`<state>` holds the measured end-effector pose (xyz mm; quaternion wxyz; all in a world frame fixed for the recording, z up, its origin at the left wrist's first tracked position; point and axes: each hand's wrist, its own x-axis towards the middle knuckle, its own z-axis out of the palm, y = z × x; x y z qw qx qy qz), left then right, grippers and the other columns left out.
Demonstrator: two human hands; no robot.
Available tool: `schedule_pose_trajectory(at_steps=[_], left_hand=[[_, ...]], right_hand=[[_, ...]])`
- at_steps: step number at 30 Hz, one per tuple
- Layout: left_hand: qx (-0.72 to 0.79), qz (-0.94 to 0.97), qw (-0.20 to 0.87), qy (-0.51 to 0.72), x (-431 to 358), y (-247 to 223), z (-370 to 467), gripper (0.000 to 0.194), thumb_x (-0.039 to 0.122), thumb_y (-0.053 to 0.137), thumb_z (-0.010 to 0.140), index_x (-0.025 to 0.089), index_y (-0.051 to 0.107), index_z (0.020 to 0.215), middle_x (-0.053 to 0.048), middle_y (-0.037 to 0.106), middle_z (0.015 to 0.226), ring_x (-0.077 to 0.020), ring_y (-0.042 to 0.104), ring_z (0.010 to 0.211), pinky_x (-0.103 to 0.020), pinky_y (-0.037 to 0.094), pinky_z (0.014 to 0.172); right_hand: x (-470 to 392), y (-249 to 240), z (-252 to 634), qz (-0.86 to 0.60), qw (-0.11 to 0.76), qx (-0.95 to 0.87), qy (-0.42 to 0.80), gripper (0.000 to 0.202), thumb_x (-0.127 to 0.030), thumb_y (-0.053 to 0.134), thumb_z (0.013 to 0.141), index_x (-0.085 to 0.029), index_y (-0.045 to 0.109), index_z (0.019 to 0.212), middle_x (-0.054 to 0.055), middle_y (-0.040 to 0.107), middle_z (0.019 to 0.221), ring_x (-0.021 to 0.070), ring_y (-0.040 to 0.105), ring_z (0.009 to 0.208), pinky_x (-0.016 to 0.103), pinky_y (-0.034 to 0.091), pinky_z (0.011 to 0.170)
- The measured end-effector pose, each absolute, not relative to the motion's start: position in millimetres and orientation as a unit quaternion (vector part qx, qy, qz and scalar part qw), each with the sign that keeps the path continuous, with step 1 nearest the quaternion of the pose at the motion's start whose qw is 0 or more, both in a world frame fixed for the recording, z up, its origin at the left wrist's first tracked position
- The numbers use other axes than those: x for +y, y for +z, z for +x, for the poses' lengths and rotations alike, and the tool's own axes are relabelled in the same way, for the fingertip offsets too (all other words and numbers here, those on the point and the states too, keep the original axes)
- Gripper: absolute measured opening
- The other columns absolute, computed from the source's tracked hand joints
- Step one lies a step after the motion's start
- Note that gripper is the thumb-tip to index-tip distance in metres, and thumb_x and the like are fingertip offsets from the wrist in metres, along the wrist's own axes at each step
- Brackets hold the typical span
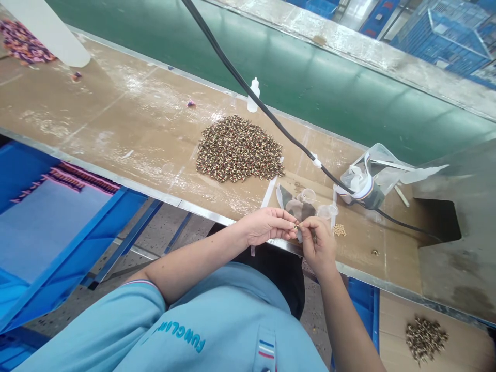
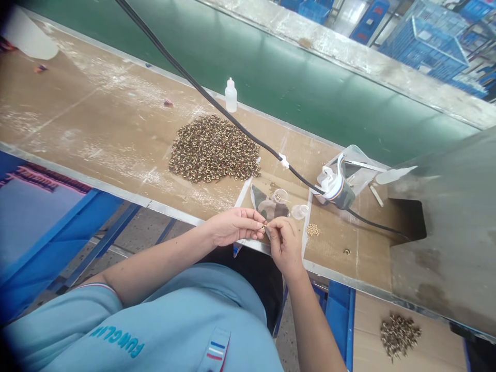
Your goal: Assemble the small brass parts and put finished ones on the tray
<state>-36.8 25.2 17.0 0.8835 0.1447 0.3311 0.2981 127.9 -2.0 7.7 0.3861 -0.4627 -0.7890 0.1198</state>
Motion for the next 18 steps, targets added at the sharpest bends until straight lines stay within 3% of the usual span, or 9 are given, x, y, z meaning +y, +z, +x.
schedule_pose_trajectory(at_steps=[9,14,18], left_hand=[[0.349,0.126,0.876,0.307,25.9,18.3,-35.1,0.017,-0.007,0.052,0.075,0.007,0.059,0.07,-0.005,0.064,0.054,-0.0094,0.063,0.051,-0.018,0.049,0.056],[0.345,0.136,0.872,0.32,23.9,15.4,-33.8,0.01,-0.003,0.062,0.073,0.007,0.059,0.071,-0.005,0.065,0.056,-0.0094,0.063,0.052,-0.018,0.049,0.058],[0.331,0.147,0.871,0.331,22.0,11.8,-33.4,0.012,0.003,0.07,0.07,0.007,0.059,0.073,-0.004,0.065,0.057,-0.0089,0.063,0.053,-0.019,0.049,0.059]], right_hand=[[-7.4,-0.9,121.9,-0.493,0.42,-0.754,0.109,0.01,-0.015,0.049,0.088,-0.022,0.052,0.082,0.0,0.059,0.077,0.013,0.057,0.075,0.027,0.045,0.067],[-7.7,1.8,123.7,-0.517,0.41,-0.728,0.187,0.009,-0.02,0.05,0.088,-0.021,0.055,0.081,-0.001,0.06,0.075,0.0126,0.056,0.07,0.026,0.044,0.061],[-8.1,4.6,124.1,-0.522,0.396,-0.739,0.156,0.008,-0.02,0.051,0.088,-0.021,0.056,0.081,0.0,0.06,0.075,0.0125,0.056,0.071,0.025,0.045,0.061]])
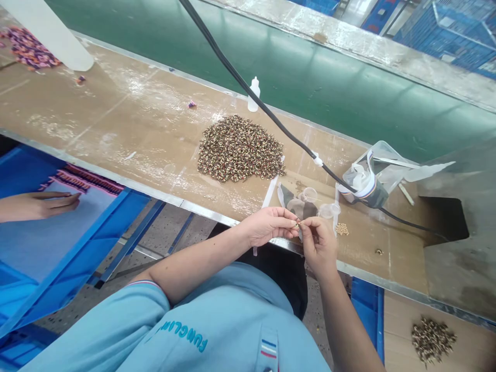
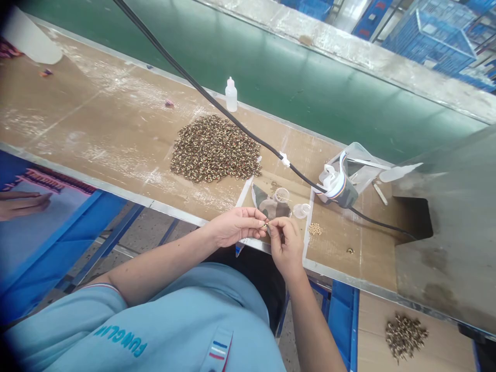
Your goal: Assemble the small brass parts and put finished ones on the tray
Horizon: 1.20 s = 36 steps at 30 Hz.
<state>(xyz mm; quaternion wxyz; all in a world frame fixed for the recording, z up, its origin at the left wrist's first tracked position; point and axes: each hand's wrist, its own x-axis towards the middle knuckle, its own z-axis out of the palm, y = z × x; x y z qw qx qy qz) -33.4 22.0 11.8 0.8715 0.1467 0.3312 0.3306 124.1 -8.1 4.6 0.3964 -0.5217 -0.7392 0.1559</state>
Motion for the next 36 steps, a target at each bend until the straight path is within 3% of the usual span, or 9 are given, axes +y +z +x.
schedule_pose_trajectory(at_steps=[5,13,21,36], left_hand=[[0.329,0.154,0.868,0.339,20.4,10.3,-32.9,0.016,0.006,0.073,0.068,0.008,0.058,0.074,-0.004,0.065,0.059,-0.0091,0.063,0.054,-0.019,0.048,0.059],[0.33,0.167,0.861,0.349,18.6,8.9,-32.0,0.019,0.009,0.076,0.067,0.008,0.058,0.075,-0.003,0.065,0.059,-0.0094,0.063,0.057,-0.02,0.048,0.061],[0.327,0.159,0.877,0.315,22.0,12.9,-36.0,0.012,0.004,0.07,0.071,0.007,0.059,0.075,-0.005,0.066,0.059,-0.0095,0.064,0.054,-0.019,0.049,0.058],[0.373,0.115,0.841,0.376,21.2,18.5,-23.2,0.015,-0.001,0.052,0.082,0.01,0.054,0.072,-0.003,0.064,0.06,-0.0075,0.063,0.055,-0.018,0.048,0.061]], right_hand=[[-10.0,9.3,125.2,-0.531,0.372,-0.751,0.125,0.008,-0.022,0.051,0.088,-0.022,0.057,0.082,0.0,0.062,0.076,0.0128,0.057,0.072,0.025,0.045,0.063],[-12.8,8.3,123.5,-0.56,0.378,-0.709,0.203,0.012,-0.025,0.05,0.088,-0.021,0.057,0.081,0.0,0.061,0.076,0.0133,0.057,0.07,0.026,0.045,0.061],[-11.1,2.7,124.4,-0.532,0.406,-0.717,0.194,0.011,-0.023,0.051,0.088,-0.021,0.056,0.079,0.0,0.061,0.074,0.0131,0.056,0.07,0.026,0.044,0.062],[-9.0,-3.1,122.3,-0.582,0.421,-0.659,0.222,0.013,-0.031,0.052,0.087,-0.02,0.057,0.082,0.002,0.059,0.078,0.0131,0.057,0.069,0.026,0.047,0.058]])
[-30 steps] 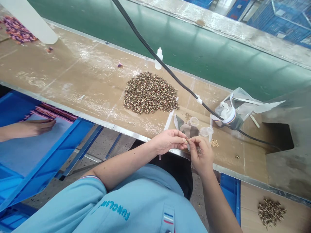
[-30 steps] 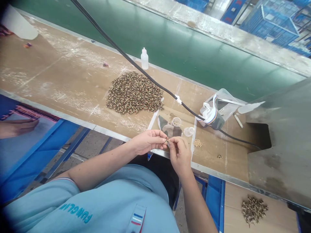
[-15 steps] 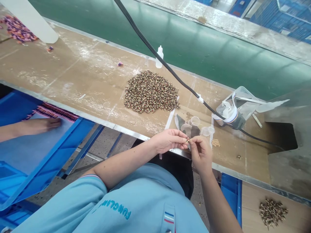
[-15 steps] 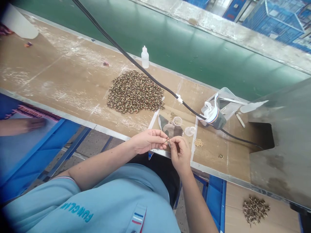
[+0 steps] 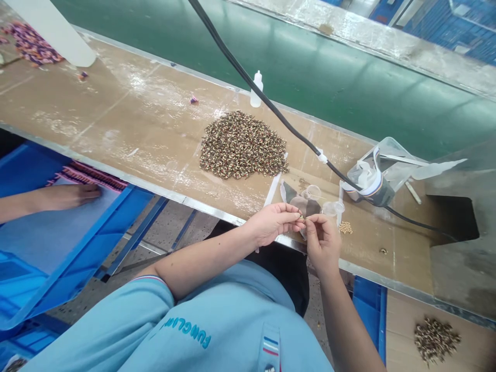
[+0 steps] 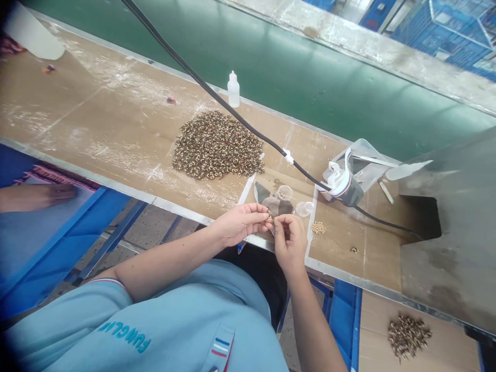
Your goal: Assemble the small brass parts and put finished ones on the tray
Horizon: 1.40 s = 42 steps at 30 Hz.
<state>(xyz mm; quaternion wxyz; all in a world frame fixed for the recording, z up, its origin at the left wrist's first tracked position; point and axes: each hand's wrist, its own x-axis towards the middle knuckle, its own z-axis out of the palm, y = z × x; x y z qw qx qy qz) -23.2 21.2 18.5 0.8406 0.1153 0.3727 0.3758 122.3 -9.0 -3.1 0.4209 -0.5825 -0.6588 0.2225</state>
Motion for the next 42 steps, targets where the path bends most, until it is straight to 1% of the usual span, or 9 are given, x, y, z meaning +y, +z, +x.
schedule_pose_trajectory(at_steps=[3,8,12,15,23,31,34,38,42], left_hand=[[0.359,0.093,0.849,0.377,21.8,18.4,-24.8,0.014,0.0,0.053,0.082,0.009,0.056,0.072,-0.004,0.065,0.064,-0.0083,0.064,0.059,-0.021,0.05,0.07],[0.308,0.062,0.852,0.419,20.7,16.9,-28.6,0.013,0.0,0.053,0.082,0.01,0.057,0.074,-0.007,0.07,0.08,-0.012,0.068,0.081,-0.03,0.045,0.095],[0.276,0.057,0.861,0.423,17.8,14.8,-30.3,0.014,0.001,0.051,0.083,0.011,0.056,0.075,-0.009,0.071,0.089,-0.0134,0.067,0.089,-0.033,0.04,0.102],[0.269,0.055,0.863,0.423,14.8,14.9,-31.0,0.013,0.001,0.052,0.082,0.011,0.056,0.075,-0.009,0.071,0.093,-0.0134,0.066,0.094,-0.032,0.038,0.103],[0.238,0.085,0.865,0.432,10.3,18.4,-31.8,0.01,0.005,0.061,0.078,0.012,0.056,0.073,-0.009,0.069,0.102,-0.0143,0.062,0.105,-0.03,0.035,0.104],[0.222,0.127,0.87,0.422,9.3,17.9,-29.3,0.011,0.011,0.066,0.076,0.013,0.055,0.073,-0.01,0.065,0.114,-0.0162,0.06,0.107,-0.029,0.04,0.096],[0.217,0.142,0.868,0.423,8.1,17.2,-28.3,0.013,0.015,0.068,0.075,0.013,0.055,0.075,-0.011,0.062,0.12,-0.0169,0.062,0.102,-0.029,0.043,0.091],[0.212,0.151,0.873,0.411,5.9,16.7,-26.0,0.016,0.018,0.071,0.073,0.013,0.056,0.076,-0.011,0.059,0.125,-0.0137,0.064,0.086,-0.03,0.046,0.084],[0.212,0.157,0.87,0.417,4.5,17.5,-23.2,0.018,0.019,0.074,0.07,0.013,0.057,0.076,-0.01,0.061,0.12,-0.0126,0.063,0.086,-0.028,0.045,0.084]], right_hand=[[-11.7,-0.8,123.5,-0.582,0.439,-0.643,0.233,0.012,-0.031,0.053,0.086,-0.019,0.057,0.084,0.002,0.058,0.077,0.0127,0.057,0.067,0.026,0.047,0.057],[-18.6,7.3,122.3,-0.569,0.419,-0.693,0.145,0.009,-0.026,0.056,0.085,-0.02,0.059,0.079,0.0,0.058,0.073,0.0115,0.052,0.063,0.026,0.045,0.058],[-23.5,7.6,114.9,-0.556,0.38,-0.73,0.121,0.007,-0.026,0.058,0.083,-0.021,0.062,0.08,0.0,0.058,0.075,0.0078,0.044,0.051,0.024,0.042,0.05],[-25.3,5.9,107.9,-0.548,0.361,-0.745,0.12,0.009,-0.027,0.058,0.084,-0.021,0.063,0.079,-0.001,0.058,0.073,0.0073,0.044,0.048,0.023,0.042,0.048],[-27.1,7.3,104.0,-0.55,0.354,-0.75,0.099,0.008,-0.027,0.059,0.084,-0.022,0.064,0.079,0.0,0.06,0.072,0.0089,0.05,0.053,0.023,0.046,0.052],[-27.6,8.5,105.5,-0.565,0.375,-0.724,0.126,0.008,-0.025,0.058,0.084,-0.021,0.065,0.082,-0.001,0.06,0.074,0.0066,0.045,0.048,0.023,0.042,0.047],[-28.0,10.3,105.5,-0.567,0.381,-0.716,0.143,0.009,-0.026,0.057,0.084,-0.021,0.065,0.083,-0.001,0.059,0.074,0.0063,0.043,0.047,0.023,0.041,0.047],[-28.2,11.3,105.1,-0.579,0.373,-0.71,0.148,0.013,-0.033,0.06,0.082,-0.021,0.065,0.079,-0.001,0.057,0.069,0.0072,0.041,0.047,0.023,0.039,0.046],[-27.2,9.2,107.0,-0.589,0.369,-0.697,0.176,0.014,-0.032,0.061,0.082,-0.02,0.064,0.076,-0.003,0.053,0.064,0.0068,0.039,0.047,0.022,0.036,0.045]])
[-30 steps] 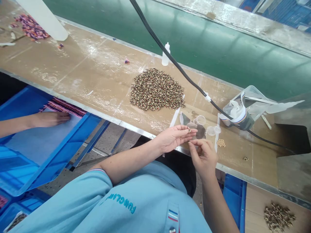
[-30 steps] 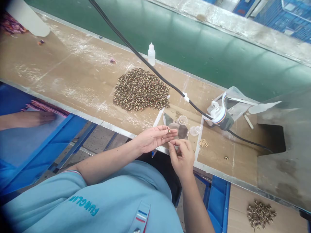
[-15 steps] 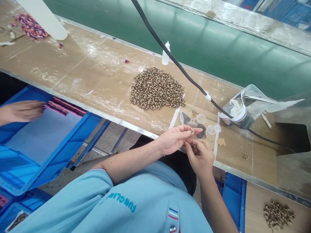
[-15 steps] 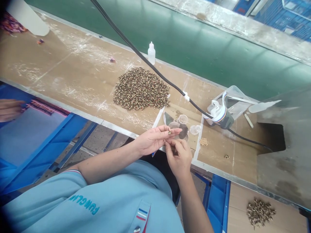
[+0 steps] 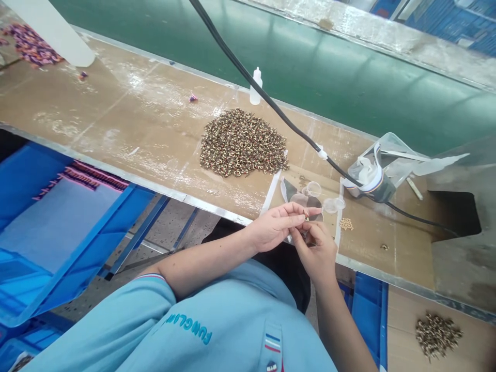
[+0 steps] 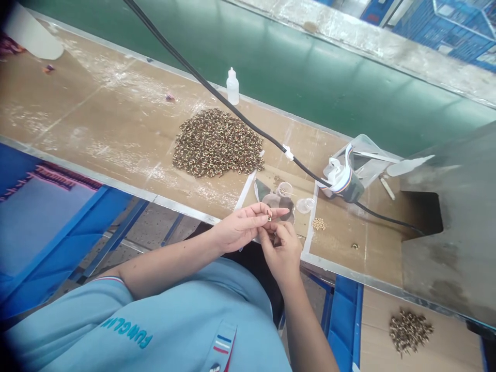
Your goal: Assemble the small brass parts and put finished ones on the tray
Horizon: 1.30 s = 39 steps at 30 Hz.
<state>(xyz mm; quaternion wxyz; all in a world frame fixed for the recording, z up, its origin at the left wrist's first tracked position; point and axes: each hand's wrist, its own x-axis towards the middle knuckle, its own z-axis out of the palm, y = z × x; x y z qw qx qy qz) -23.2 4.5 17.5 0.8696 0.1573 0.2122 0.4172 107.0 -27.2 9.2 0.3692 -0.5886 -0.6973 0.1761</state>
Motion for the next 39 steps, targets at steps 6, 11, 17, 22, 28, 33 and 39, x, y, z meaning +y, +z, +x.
schedule_pose_trajectory(at_steps=[6,11,17,22,28,33,39], left_hand=[[0.225,0.174,0.865,0.413,4.8,22.3,-17.4,0.024,0.023,0.078,0.064,0.013,0.058,0.073,-0.009,0.063,0.115,-0.0116,0.061,0.087,-0.025,0.044,0.083],[0.23,0.189,0.859,0.416,6.6,24.7,-15.2,0.025,0.027,0.078,0.065,0.014,0.058,0.074,-0.009,0.062,0.117,-0.0135,0.061,0.089,-0.028,0.044,0.084],[0.266,0.26,0.787,0.491,12.3,13.9,-23.9,0.014,0.023,0.071,0.073,0.016,0.059,0.076,-0.006,0.067,0.108,-0.0185,0.049,0.122,-0.031,0.028,0.105],[0.275,0.249,0.781,0.502,14.6,0.8,-26.9,0.014,0.022,0.07,0.074,0.016,0.058,0.077,-0.006,0.068,0.106,-0.0207,0.05,0.12,-0.037,0.025,0.106],[0.277,0.222,0.788,0.503,15.1,-1.5,-27.4,0.016,0.022,0.073,0.071,0.016,0.059,0.076,-0.005,0.069,0.103,-0.0195,0.054,0.115,-0.036,0.029,0.104],[0.274,0.218,0.792,0.5,15.7,-0.4,-28.5,0.017,0.022,0.074,0.069,0.016,0.059,0.075,-0.005,0.068,0.102,-0.0185,0.055,0.113,-0.035,0.031,0.104],[0.274,0.22,0.795,0.495,16.1,-1.2,-28.9,0.016,0.021,0.073,0.07,0.015,0.059,0.075,-0.006,0.068,0.101,-0.0188,0.056,0.111,-0.036,0.031,0.104]], right_hand=[[-26.2,8.1,108.3,-0.591,0.375,-0.69,0.184,0.017,-0.029,0.059,0.081,-0.019,0.059,0.067,-0.005,0.045,0.057,0.0071,0.037,0.047,0.022,0.032,0.044],[-25.5,9.8,112.8,-0.602,0.389,-0.679,0.161,0.014,-0.029,0.059,0.081,-0.019,0.061,0.071,-0.004,0.05,0.061,0.0073,0.04,0.048,0.022,0.035,0.045],[-14.2,0.5,132.2,-0.64,0.349,-0.683,0.041,0.013,-0.028,0.058,0.082,-0.019,0.066,0.077,0.0,0.059,0.068,0.009,0.049,0.054,0.023,0.042,0.055],[-12.5,-1.0,137.4,-0.644,0.324,-0.689,0.074,0.019,-0.031,0.054,0.084,-0.019,0.069,0.083,0.001,0.061,0.072,0.008,0.048,0.05,0.023,0.043,0.054],[-17.1,2.7,142.9,-0.652,0.319,-0.675,0.134,0.02,-0.034,0.056,0.082,-0.021,0.068,0.091,0.001,0.063,0.079,0.0089,0.051,0.053,0.025,0.046,0.057],[-16.2,4.6,147.4,-0.661,0.304,-0.674,0.129,0.017,-0.035,0.058,0.08,-0.02,0.066,0.076,-0.001,0.06,0.069,0.0089,0.049,0.052,0.024,0.044,0.056],[-17.2,6.1,148.4,-0.645,0.29,-0.7,0.102,0.016,-0.031,0.056,0.082,-0.021,0.068,0.077,-0.002,0.06,0.067,0.0082,0.051,0.05,0.022,0.043,0.054]])
